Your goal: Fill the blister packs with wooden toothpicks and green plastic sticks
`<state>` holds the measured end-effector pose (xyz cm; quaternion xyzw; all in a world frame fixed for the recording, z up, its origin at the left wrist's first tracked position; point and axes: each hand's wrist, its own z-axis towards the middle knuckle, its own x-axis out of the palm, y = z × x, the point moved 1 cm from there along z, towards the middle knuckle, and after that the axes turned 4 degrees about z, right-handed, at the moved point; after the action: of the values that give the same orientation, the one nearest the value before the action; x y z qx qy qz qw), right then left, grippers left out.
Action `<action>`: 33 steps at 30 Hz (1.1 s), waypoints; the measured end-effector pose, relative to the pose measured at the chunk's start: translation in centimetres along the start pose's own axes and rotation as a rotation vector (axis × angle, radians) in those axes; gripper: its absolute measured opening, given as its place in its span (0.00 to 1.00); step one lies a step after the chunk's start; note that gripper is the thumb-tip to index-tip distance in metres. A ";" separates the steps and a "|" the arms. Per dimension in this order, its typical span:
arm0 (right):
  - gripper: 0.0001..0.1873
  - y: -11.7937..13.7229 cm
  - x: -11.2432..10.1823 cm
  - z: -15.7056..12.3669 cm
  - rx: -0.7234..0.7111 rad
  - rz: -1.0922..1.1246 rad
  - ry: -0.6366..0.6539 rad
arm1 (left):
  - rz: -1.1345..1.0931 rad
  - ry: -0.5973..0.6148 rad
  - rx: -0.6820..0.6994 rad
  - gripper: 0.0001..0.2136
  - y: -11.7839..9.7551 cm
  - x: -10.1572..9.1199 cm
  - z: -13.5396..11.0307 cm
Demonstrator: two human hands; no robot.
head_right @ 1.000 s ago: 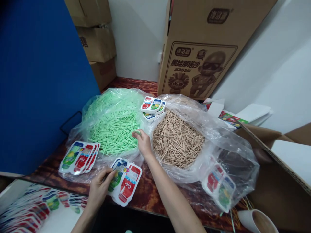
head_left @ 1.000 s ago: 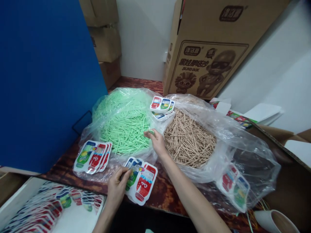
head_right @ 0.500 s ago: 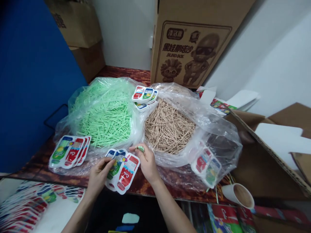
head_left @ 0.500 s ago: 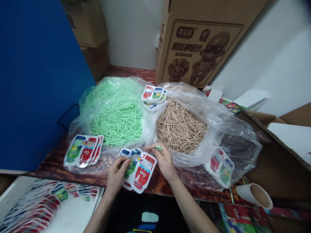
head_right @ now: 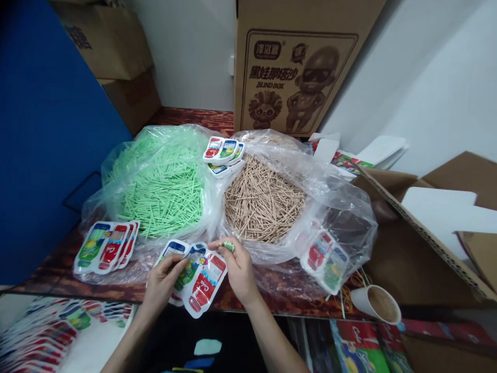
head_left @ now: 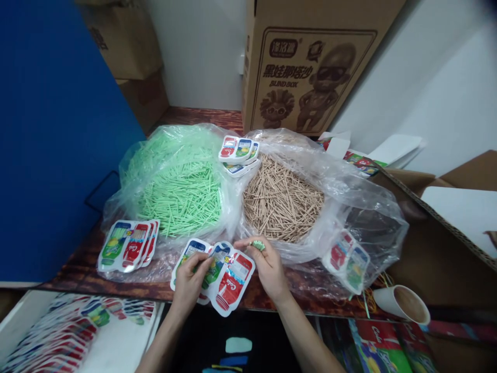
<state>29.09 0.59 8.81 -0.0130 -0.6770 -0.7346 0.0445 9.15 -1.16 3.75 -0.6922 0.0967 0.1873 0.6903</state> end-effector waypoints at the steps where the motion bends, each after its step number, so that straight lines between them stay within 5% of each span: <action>1: 0.09 0.0 0.0 -0.1 0.008 0.000 0.002 | 0.004 0.006 0.007 0.12 -0.1 0.1 0.0; 24: 0.09 0.2 0.6 -0.7 0.080 0.031 0.049 | -0.071 0.116 0.122 0.07 -0.1 0.8 -0.8; 33: 0.05 0.8 -0.1 2.9 0.422 0.856 -0.001 | -0.196 0.169 0.112 0.08 -1.2 1.7 -0.6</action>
<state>29.17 3.41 9.81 -0.2817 -0.7453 -0.4967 0.3442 11.25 -1.50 4.21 -0.6719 0.0967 0.0546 0.7323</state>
